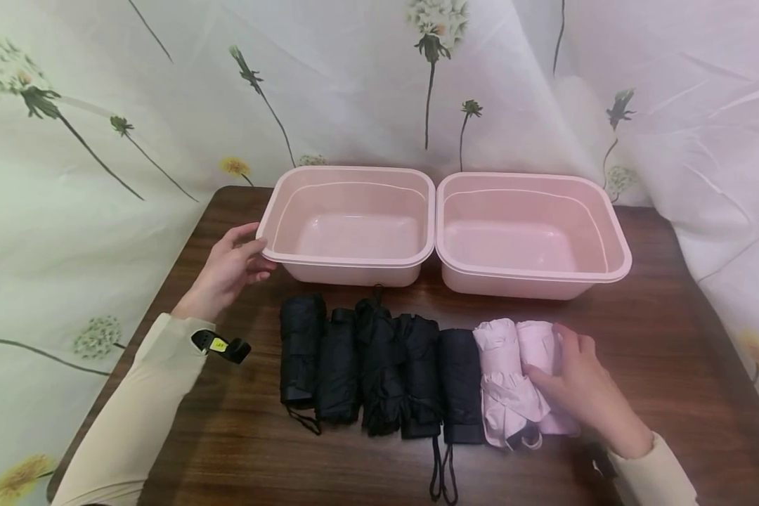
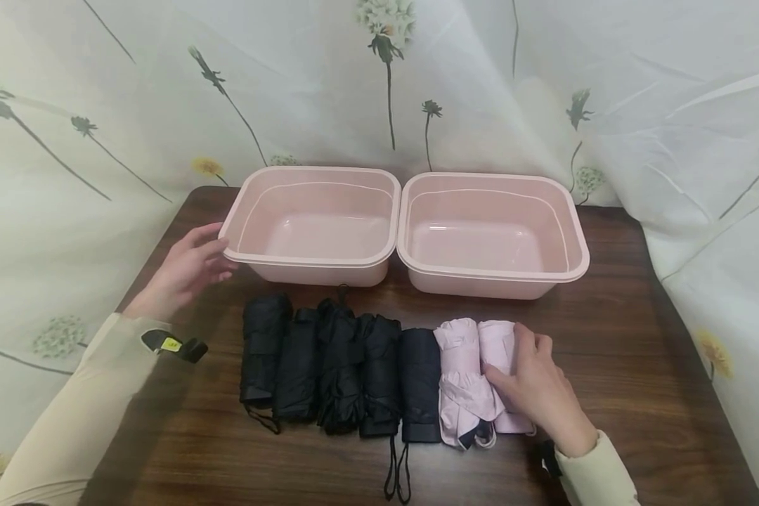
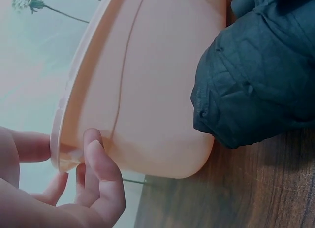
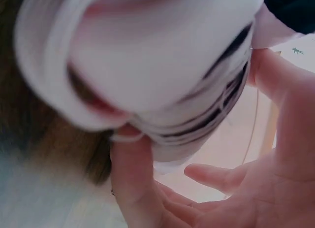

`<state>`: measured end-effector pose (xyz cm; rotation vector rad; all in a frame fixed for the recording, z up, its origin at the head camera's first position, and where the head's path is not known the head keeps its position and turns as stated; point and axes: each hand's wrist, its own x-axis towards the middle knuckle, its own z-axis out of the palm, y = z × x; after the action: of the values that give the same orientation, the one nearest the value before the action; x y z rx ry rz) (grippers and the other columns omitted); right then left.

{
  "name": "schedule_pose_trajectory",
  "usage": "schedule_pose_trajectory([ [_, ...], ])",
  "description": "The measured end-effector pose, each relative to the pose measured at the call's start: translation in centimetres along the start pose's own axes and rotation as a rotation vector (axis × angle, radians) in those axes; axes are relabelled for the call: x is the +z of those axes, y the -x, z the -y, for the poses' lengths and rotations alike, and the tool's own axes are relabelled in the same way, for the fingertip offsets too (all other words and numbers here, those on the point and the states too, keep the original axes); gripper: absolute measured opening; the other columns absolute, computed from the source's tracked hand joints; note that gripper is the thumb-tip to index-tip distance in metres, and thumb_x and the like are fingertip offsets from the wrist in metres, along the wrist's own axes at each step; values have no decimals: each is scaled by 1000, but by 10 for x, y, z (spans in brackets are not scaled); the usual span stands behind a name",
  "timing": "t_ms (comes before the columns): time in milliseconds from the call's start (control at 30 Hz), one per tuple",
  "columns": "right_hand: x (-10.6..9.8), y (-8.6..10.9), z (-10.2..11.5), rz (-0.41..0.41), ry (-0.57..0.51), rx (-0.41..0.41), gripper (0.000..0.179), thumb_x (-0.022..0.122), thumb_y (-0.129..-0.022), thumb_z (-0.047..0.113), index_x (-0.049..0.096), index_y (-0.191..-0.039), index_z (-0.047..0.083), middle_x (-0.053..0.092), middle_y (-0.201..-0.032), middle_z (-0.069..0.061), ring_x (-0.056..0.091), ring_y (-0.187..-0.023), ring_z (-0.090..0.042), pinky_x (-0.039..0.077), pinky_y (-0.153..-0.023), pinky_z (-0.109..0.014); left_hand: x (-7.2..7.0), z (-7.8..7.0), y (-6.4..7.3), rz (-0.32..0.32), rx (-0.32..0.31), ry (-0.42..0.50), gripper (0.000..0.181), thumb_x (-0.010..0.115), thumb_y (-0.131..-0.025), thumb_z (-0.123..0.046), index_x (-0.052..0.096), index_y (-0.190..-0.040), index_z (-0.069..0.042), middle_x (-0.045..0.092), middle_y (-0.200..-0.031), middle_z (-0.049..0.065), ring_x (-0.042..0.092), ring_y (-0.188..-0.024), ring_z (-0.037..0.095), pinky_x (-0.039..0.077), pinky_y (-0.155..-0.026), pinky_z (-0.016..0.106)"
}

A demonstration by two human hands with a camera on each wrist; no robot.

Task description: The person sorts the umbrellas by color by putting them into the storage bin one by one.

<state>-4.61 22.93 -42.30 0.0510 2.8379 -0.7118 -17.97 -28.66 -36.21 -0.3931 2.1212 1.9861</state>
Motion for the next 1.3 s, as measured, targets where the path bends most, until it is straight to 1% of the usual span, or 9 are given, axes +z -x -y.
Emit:
schedule_pose_trajectory([
  [67, -1, 0, 1, 5, 14, 19, 93, 67, -84, 49, 21, -147, -3, 30, -130, -37, 57, -86, -47, 51, -66, -58, 0, -1, 1, -5, -2, -43, 62, 58, -97, -29, 25, -150, -19, 65, -95, -4, 67, -72, 9, 56, -65, 23],
  [200, -4, 1, 2, 1, 50, 34, 90, 67, -84, 48, 24, -146, 0, 28, -129, -35, 58, -78, -42, 49, -55, -49, 1, -2, 1, -3, -7, -63, 61, 57, -98, -29, 26, -150, -19, 65, -90, -6, 67, -73, 9, 55, -66, 23],
  [367, -6, 2, 1, 24, 102, 18, 91, 66, -83, 52, 25, -145, 0, 31, -124, -37, 58, -73, -39, 47, -51, -47, 1, -4, 3, -1, -15, -81, 60, 55, -99, -29, 26, -150, -19, 64, -91, -7, 66, -73, 9, 55, -66, 22],
  [500, -6, 2, 0, 49, 140, 13, 94, 68, -81, 54, 25, -146, 2, 40, -120, -38, 58, -78, -43, 48, -53, -50, 0, -5, 2, 2, -20, -71, 60, 55, -99, -29, 25, -150, -19, 63, -92, -6, 66, -73, 8, 54, -65, 22],
  [633, -6, 1, -1, 42, 144, 10, 92, 70, -80, 51, 27, -145, 2, 45, -120, -37, 57, -89, -48, 49, -57, -55, 0, -5, 1, 10, -22, -22, 61, 56, -98, -26, 24, -149, -18, 63, -93, -3, 66, -73, 10, 54, -64, 23],
  [867, -5, 1, -6, 7, 104, -1, 95, 72, -78, 50, 28, -145, -1, 49, -116, -37, 58, -85, -43, 48, -58, -52, -1, -3, 1, 29, -17, 29, 63, 57, -98, -24, 23, -150, -17, 63, -91, -2, 66, -72, 11, 55, -64, 23],
  [1000, -5, 1, -8, -5, 85, 8, 96, 73, -77, 48, 28, -145, -1, 50, -117, -35, 58, -88, -42, 49, -59, -50, -1, -2, 2, 36, -9, 62, 61, 57, -98, -23, 25, -149, -17, 60, -98, 1, 66, -72, 10, 56, -64, 22],
  [1200, -9, 2, -6, -14, 75, 22, 98, 73, -76, 51, 27, -147, 0, 51, -116, -32, 57, -84, -37, 47, -55, -43, 2, 0, 1, 47, 9, 216, 53, 57, -97, -13, 28, -141, -15, 53, -108, 8, 65, -71, 11, 58, -65, 23],
  [1300, -13, 5, -5, -31, 74, 23, 100, 74, -75, 51, 26, -148, 1, 52, -115, -31, 57, -83, -36, 45, -53, -41, 3, 0, 0, 53, 14, 262, 54, 57, -97, -11, 27, -142, -14, 51, -110, 10, 66, -70, 11, 58, -66, 22],
])
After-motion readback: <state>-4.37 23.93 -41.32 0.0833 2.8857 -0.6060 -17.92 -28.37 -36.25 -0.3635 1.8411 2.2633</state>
